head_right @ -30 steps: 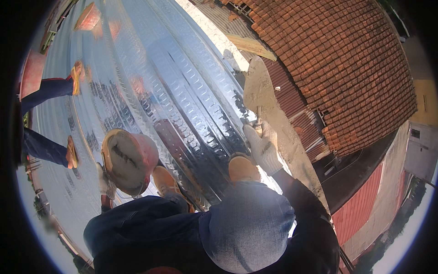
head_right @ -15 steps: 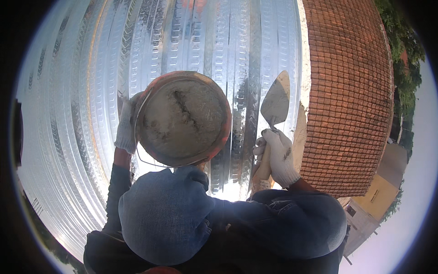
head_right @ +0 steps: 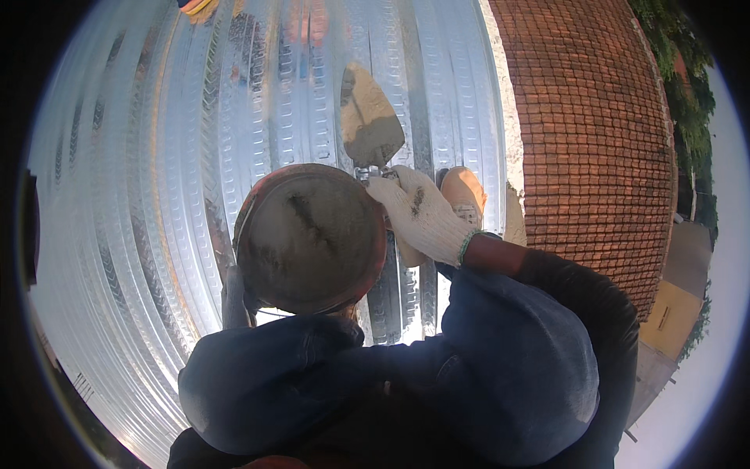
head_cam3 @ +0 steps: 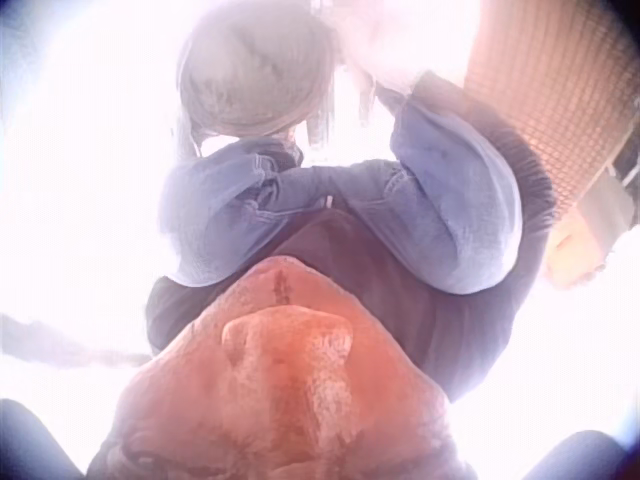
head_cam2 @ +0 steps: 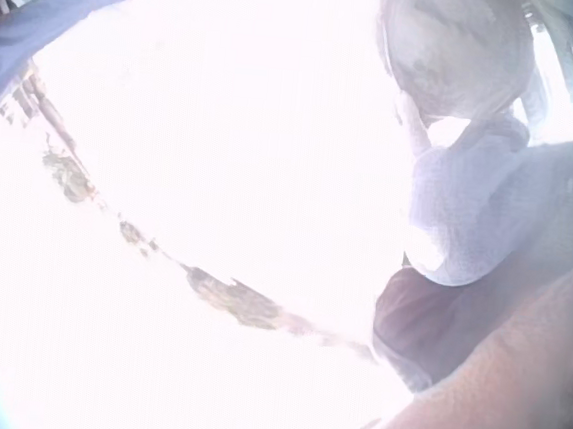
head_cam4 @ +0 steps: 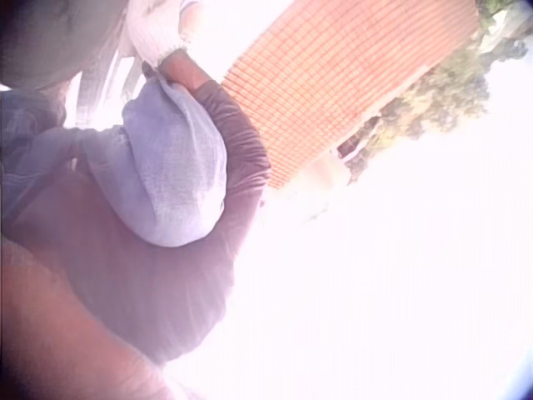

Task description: The person scoops cement from a bucket using a trowel and applies it to a metal roof surface. They repeatedly smooth the cement along the roof edge and between metal ribs, working in a continuous sequence.

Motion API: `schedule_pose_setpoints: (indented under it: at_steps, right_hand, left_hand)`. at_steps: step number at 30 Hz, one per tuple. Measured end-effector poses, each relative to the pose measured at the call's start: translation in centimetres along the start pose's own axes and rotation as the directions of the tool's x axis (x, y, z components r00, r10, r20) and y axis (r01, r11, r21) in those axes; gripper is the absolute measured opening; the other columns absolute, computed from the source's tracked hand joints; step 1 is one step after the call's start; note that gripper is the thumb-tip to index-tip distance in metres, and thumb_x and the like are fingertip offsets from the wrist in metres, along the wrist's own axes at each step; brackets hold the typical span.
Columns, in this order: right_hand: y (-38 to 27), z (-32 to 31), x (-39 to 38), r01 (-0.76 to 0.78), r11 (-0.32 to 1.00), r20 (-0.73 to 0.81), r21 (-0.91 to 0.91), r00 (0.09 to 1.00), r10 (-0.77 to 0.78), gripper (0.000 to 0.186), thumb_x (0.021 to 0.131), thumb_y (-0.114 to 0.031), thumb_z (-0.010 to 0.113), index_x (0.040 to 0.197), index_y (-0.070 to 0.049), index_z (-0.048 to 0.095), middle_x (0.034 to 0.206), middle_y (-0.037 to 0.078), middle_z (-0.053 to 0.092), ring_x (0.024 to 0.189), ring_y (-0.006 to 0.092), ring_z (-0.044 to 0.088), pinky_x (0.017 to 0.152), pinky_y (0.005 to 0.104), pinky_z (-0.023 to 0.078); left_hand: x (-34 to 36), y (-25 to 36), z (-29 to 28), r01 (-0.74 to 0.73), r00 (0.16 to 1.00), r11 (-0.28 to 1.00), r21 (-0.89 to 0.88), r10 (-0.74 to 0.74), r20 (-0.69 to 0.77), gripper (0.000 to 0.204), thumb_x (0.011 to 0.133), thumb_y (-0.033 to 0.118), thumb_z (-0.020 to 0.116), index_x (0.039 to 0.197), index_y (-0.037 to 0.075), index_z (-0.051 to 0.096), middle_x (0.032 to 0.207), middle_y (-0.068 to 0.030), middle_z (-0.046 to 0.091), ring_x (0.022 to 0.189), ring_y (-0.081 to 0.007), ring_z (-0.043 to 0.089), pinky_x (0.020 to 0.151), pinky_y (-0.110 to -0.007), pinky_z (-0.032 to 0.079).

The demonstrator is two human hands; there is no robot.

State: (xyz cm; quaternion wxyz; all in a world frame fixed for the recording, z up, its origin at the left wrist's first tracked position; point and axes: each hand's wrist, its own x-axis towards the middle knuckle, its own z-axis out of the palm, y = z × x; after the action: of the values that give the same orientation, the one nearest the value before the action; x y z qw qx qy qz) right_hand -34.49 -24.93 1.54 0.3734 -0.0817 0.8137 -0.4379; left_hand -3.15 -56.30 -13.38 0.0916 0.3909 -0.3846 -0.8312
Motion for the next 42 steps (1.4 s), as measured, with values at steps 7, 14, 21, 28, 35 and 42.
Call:
schedule_pose_setpoints:
  at_steps: [7,14,21,28,35,42]
  right_hand:
    - [-1.6,1.3,3.0,-0.268,0.943,0.174,0.199,0.956,0.236,0.042,0.108,-0.039,0.063,0.120,0.001,0.066,0.101,0.010,0.068,0.091,0.0176,0.068,0.081,0.0349,0.057]
    - [-2.0,-0.4,6.4,-0.211,0.893,0.203,0.398,0.969,0.139,0.039,0.109,-0.037,0.061,0.122,-0.001,0.067,0.102,0.009,0.068,0.091,0.0180,0.069,0.082,0.0350,0.059]
    - [0.8,-5.5,9.9,0.135,0.675,-0.071,0.725,0.990,-0.121,0.036,0.113,-0.037,0.063,0.130,-0.005,0.066,0.116,0.007,0.069,0.102,0.0158,0.069,0.085,0.0355,0.060]
    - [0.2,-17.1,13.1,0.352,0.570,-0.362,0.742,0.927,-0.101,0.031,0.112,-0.037,0.066,0.122,-0.007,0.070,0.106,0.003,0.066,0.096,0.0135,0.066,0.084,0.0339,0.057]
    - [5.4,-23.0,17.4,0.510,0.623,-0.572,0.593,0.811,-0.120,0.029,0.115,-0.029,0.060,0.125,-0.003,0.067,0.115,0.005,0.067,0.103,0.0151,0.066,0.090,0.0349,0.056]
    - [6.9,-26.7,14.7,0.326,0.893,-0.555,0.311,0.825,-0.108,0.035,0.113,-0.037,0.068,0.120,-0.003,0.068,0.100,0.002,0.070,0.084,0.0131,0.064,0.072,0.0325,0.054]
  left_hand:
    - [-1.6,-0.8,3.1,-0.108,0.957,0.994,0.003,0.105,-0.272,0.069,0.117,0.058,0.048,0.152,0.000,0.059,0.143,-0.0111,0.068,0.128,-0.0236,0.067,0.110,-0.039,0.055]
    - [1.3,0.2,9.6,-0.164,0.916,0.985,0.047,0.169,-0.364,0.070,0.119,0.058,0.043,0.158,0.001,0.055,0.150,-0.0119,0.066,0.133,-0.0246,0.065,0.114,-0.039,0.054]
    - [8.5,7.2,20.5,-0.118,0.981,0.978,0.169,0.141,-0.131,0.074,0.118,0.061,0.043,0.161,0.001,0.052,0.156,-0.0146,0.063,0.139,-0.0276,0.064,0.119,-0.041,0.052]
    - [18.7,13.1,36.0,0.088,0.968,0.929,0.359,-0.164,0.190,0.073,0.116,0.063,0.045,0.152,0.001,0.059,0.148,-0.0143,0.068,0.138,-0.0260,0.064,0.121,-0.042,0.049]
    - [34.0,10.9,44.6,0.038,0.996,0.792,0.609,-0.082,0.045,0.071,0.109,0.069,0.060,0.137,0.005,0.070,0.128,-0.0060,0.071,0.114,-0.0174,0.065,0.101,-0.038,0.053]
    - [31.7,6.9,49.8,-0.132,0.985,0.743,0.656,0.027,0.168,0.068,0.108,0.065,0.064,0.135,0.003,0.073,0.118,-0.0049,0.074,0.101,-0.0172,0.067,0.087,-0.037,0.055]
